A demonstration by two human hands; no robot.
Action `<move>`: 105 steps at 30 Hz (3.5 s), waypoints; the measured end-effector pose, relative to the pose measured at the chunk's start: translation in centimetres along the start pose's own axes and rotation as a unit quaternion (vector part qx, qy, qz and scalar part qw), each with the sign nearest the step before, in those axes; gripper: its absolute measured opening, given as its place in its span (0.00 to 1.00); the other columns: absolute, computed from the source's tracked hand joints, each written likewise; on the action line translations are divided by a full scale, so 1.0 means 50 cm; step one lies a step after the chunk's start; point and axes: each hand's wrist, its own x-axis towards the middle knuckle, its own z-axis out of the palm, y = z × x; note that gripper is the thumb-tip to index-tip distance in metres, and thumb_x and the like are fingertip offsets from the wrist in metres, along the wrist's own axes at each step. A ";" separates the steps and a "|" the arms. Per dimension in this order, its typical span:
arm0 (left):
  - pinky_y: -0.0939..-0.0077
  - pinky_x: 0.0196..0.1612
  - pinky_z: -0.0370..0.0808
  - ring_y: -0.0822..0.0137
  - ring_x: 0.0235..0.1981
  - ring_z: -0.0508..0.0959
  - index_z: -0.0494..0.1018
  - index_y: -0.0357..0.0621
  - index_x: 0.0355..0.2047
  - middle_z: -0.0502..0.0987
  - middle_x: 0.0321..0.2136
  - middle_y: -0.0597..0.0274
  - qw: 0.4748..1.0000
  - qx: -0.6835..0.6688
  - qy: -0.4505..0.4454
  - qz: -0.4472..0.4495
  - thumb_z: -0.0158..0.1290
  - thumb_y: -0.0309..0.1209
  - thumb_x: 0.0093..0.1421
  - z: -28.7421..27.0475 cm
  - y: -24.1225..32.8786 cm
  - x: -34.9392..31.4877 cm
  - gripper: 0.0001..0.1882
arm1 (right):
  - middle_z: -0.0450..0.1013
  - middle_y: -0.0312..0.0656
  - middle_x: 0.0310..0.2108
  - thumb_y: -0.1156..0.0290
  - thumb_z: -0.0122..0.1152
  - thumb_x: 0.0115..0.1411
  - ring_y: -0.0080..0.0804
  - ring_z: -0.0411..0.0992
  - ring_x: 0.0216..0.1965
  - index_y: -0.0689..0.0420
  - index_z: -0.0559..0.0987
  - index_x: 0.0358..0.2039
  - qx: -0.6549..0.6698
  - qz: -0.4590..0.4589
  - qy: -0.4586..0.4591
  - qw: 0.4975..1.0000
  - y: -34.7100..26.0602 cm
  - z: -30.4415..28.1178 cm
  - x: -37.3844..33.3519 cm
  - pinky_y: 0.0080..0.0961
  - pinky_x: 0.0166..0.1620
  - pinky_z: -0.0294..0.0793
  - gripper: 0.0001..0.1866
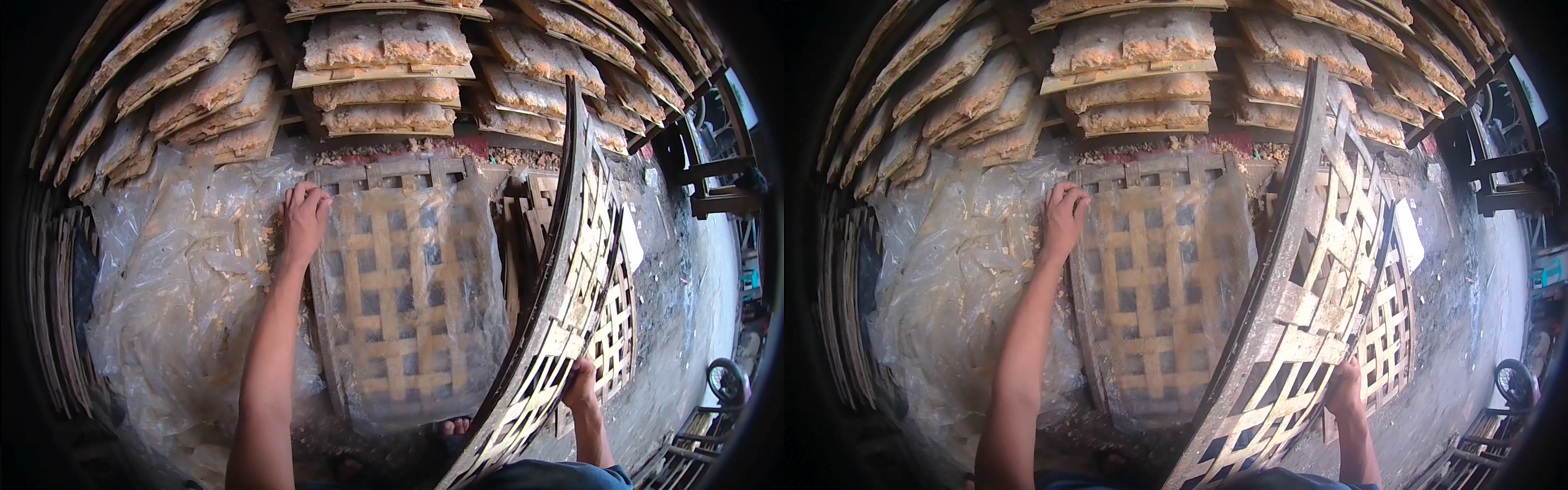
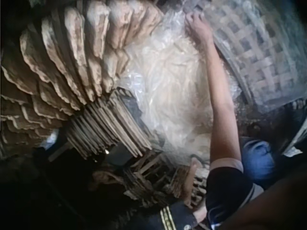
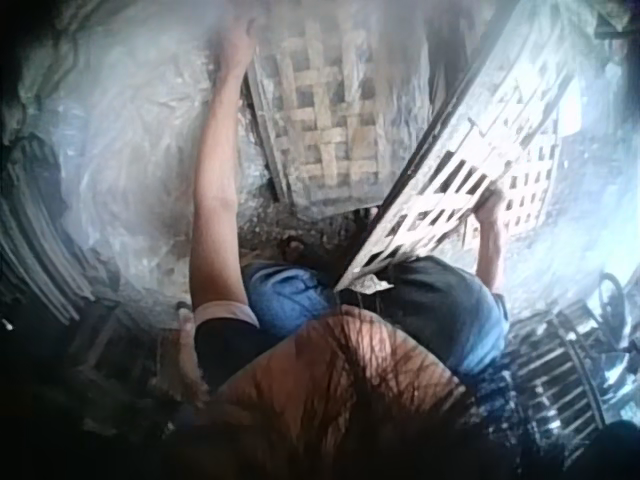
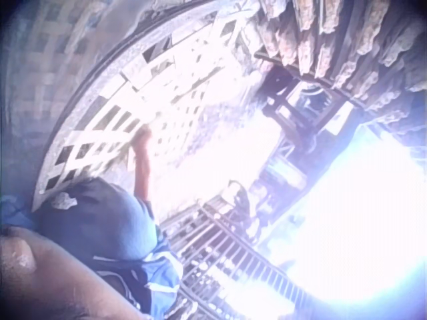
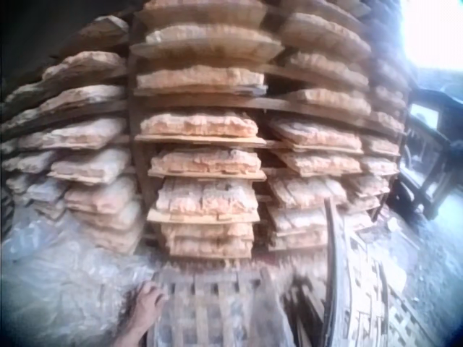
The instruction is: The person repeatedly places a plastic sheet onto a wooden lattice tray, then places another lattice tray on top, forming a sandwich. The person repeats this process multiple times, stacking the assembled units. The person handles the trays and plastic sheets by hand.
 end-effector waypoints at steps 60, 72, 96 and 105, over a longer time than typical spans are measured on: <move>0.65 0.50 0.75 0.60 0.46 0.77 0.70 0.34 0.63 0.73 0.49 0.52 0.938 -0.210 -0.112 -0.253 0.60 0.35 0.67 -0.094 0.002 -0.304 0.28 | 0.70 0.52 0.52 0.64 0.67 0.60 0.51 0.72 0.53 0.62 0.68 0.64 -0.688 -0.313 0.024 0.654 0.065 0.351 0.141 0.43 0.52 0.77 0.34; 0.41 0.69 0.60 0.33 0.70 0.54 0.63 0.46 0.66 0.49 0.69 0.35 0.972 -0.106 -0.195 -0.082 0.66 0.38 0.59 -0.143 0.090 -0.405 0.38 | 0.51 0.59 0.70 0.53 0.68 0.58 0.63 0.53 0.68 0.55 0.69 0.63 -0.682 -0.408 -0.071 0.602 0.076 0.371 0.159 0.56 0.69 0.55 0.36; 0.44 0.54 0.71 0.37 0.54 0.69 0.67 0.45 0.54 0.58 0.55 0.39 0.982 -0.062 -0.162 -0.072 0.67 0.34 0.51 -0.122 0.089 -0.342 0.31 | 0.47 0.58 0.73 0.50 0.65 0.63 0.63 0.54 0.68 0.53 0.71 0.62 -0.678 -0.387 -0.066 0.621 0.086 0.371 0.172 0.57 0.67 0.57 0.33; 0.46 0.54 0.70 0.39 0.53 0.67 0.67 0.43 0.53 0.56 0.54 0.39 0.986 -0.110 -0.125 -0.029 0.63 0.27 0.49 -0.101 0.070 -0.354 0.30 | 0.47 0.60 0.73 0.51 0.62 0.66 0.65 0.54 0.67 0.56 0.71 0.61 -0.688 -0.385 -0.063 0.612 0.086 0.374 0.176 0.57 0.67 0.58 0.30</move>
